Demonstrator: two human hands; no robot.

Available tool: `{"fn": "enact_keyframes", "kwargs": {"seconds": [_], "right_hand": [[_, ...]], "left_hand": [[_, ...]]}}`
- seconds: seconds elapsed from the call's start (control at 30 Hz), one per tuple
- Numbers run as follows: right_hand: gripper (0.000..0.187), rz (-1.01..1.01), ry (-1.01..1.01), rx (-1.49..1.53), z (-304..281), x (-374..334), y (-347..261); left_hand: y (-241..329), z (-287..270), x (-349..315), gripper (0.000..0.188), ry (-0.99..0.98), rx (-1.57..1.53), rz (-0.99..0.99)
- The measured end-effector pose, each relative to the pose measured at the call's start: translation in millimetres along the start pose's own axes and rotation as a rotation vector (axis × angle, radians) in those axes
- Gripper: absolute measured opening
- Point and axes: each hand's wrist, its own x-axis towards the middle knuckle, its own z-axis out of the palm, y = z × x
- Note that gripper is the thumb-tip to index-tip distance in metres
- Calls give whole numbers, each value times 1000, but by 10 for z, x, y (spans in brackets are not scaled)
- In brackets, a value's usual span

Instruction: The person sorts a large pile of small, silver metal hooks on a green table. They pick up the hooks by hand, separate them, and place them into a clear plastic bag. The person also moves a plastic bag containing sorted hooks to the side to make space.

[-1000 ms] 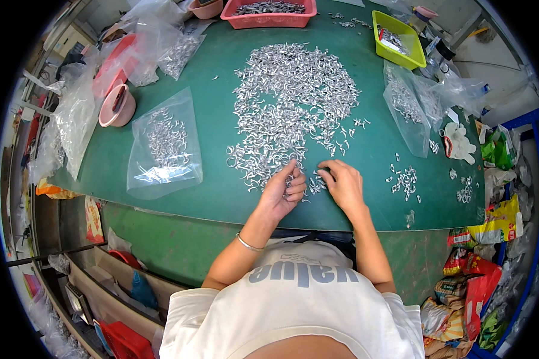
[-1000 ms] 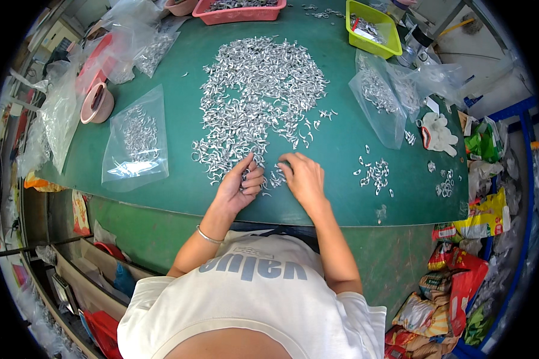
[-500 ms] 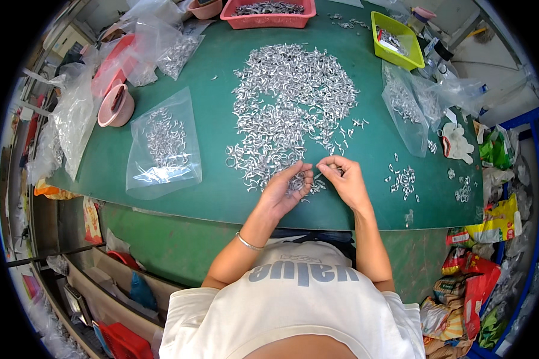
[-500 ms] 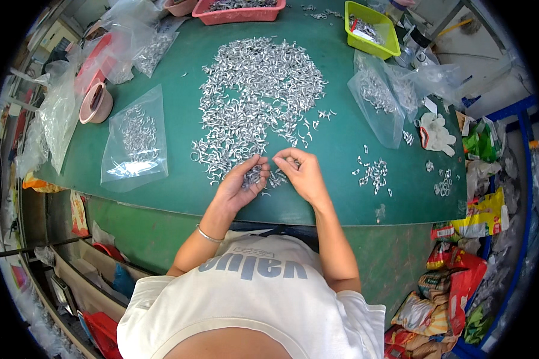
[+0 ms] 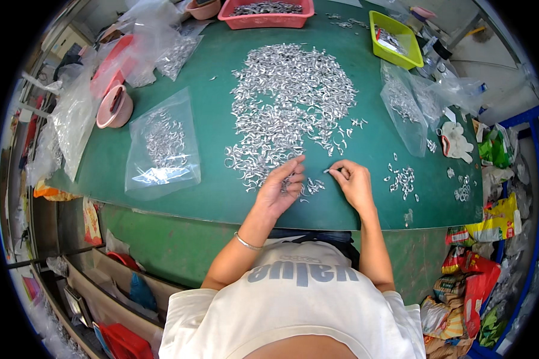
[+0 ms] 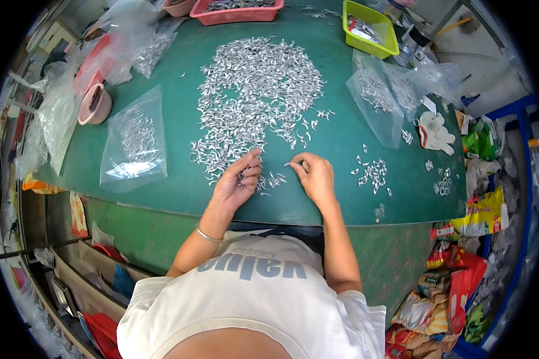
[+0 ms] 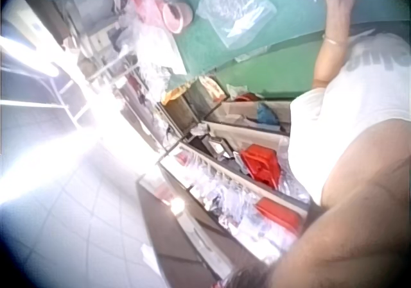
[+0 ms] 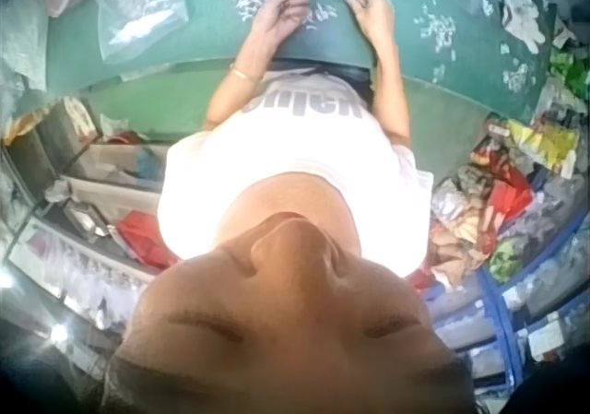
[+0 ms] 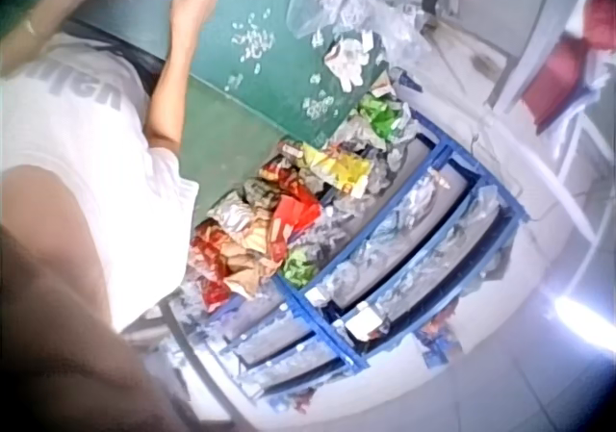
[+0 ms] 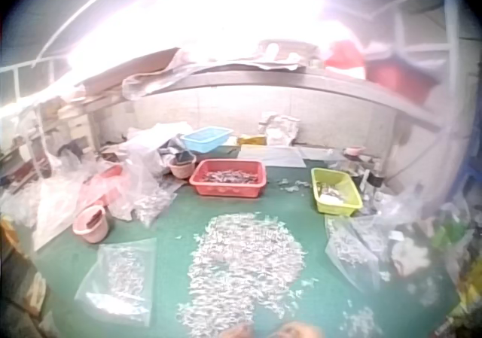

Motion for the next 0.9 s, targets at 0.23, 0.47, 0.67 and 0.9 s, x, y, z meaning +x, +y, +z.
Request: {"fn": "enact_keyframes", "kwargs": {"seconds": [0.23, 0.47, 0.67, 0.9], "right_hand": [[10, 234, 356, -76, -511, -170, 549], [10, 279, 362, 182, -689, -266, 668], [8, 218, 248, 354, -423, -129, 401], [11, 205, -313, 1562, -427, -94, 360]], "left_hand": [[2, -145, 52, 24, -69, -45, -46], [-40, -105, 35, 24, -27, 53, -66], [-78, 24, -27, 23, 20, 143, -123], [-39, -49, -30, 24, 37, 97, -111]]}}
